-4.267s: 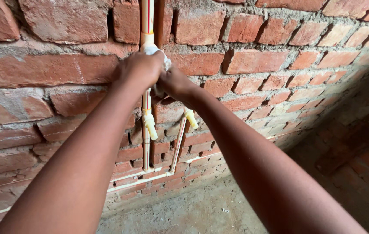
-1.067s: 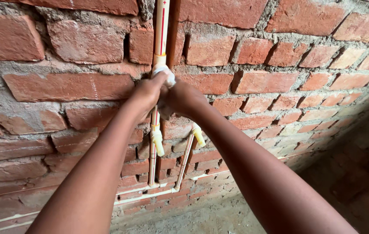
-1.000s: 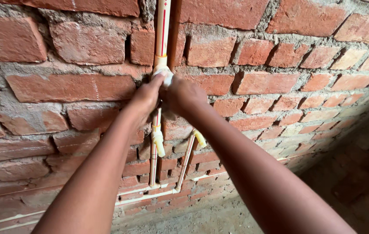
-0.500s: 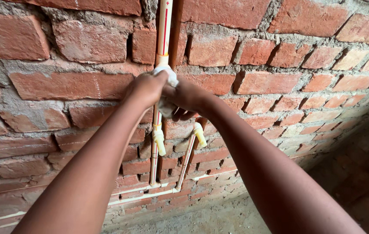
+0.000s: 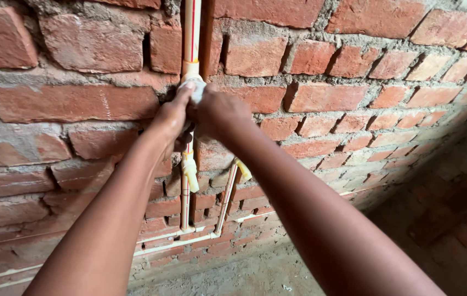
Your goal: The person uses a white cloth to wipe white PVC pipes and fittings mounted on a red brick wall. They clean around the joints and along the pipe lengths, then wipe the floor near the wall.
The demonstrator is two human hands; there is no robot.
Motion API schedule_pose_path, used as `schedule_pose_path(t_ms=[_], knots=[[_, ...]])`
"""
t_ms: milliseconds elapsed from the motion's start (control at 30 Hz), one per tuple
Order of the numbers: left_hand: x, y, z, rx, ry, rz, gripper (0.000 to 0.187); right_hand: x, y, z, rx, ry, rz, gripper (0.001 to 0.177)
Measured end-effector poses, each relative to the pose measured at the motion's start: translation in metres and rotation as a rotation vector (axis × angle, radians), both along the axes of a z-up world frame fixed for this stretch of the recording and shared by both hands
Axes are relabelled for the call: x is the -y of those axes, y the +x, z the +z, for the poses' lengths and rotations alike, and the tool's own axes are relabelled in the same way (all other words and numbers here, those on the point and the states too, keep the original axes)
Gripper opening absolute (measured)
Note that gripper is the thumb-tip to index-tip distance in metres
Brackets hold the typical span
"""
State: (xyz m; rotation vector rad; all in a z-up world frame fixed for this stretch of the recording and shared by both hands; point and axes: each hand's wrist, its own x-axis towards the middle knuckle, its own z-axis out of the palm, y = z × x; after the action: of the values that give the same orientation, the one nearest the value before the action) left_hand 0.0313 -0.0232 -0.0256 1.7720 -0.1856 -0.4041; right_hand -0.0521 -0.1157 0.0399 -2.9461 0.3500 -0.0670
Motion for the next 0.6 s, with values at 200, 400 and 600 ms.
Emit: schedule_pose_path(t_ms=[200, 400, 600], knots=[[-0.003, 0.011, -0.01, 0.003, 0.051, 0.033, 0.084, -0.003, -0.002, -0.003, 0.105, -0.058, 0.023, 0.041], [0.003, 0.016, -0.009, 0.148, -0.144, 0.071, 0.066, 0.015, 0.007, -0.022, 0.183, 0.416, 0.157, 0.065], [-0.004, 0.006, -0.001, 0.233, 0.017, 0.131, 0.059, 0.019, 0.018, -0.044, 0.294, 0.477, 0.166, 0.054]])
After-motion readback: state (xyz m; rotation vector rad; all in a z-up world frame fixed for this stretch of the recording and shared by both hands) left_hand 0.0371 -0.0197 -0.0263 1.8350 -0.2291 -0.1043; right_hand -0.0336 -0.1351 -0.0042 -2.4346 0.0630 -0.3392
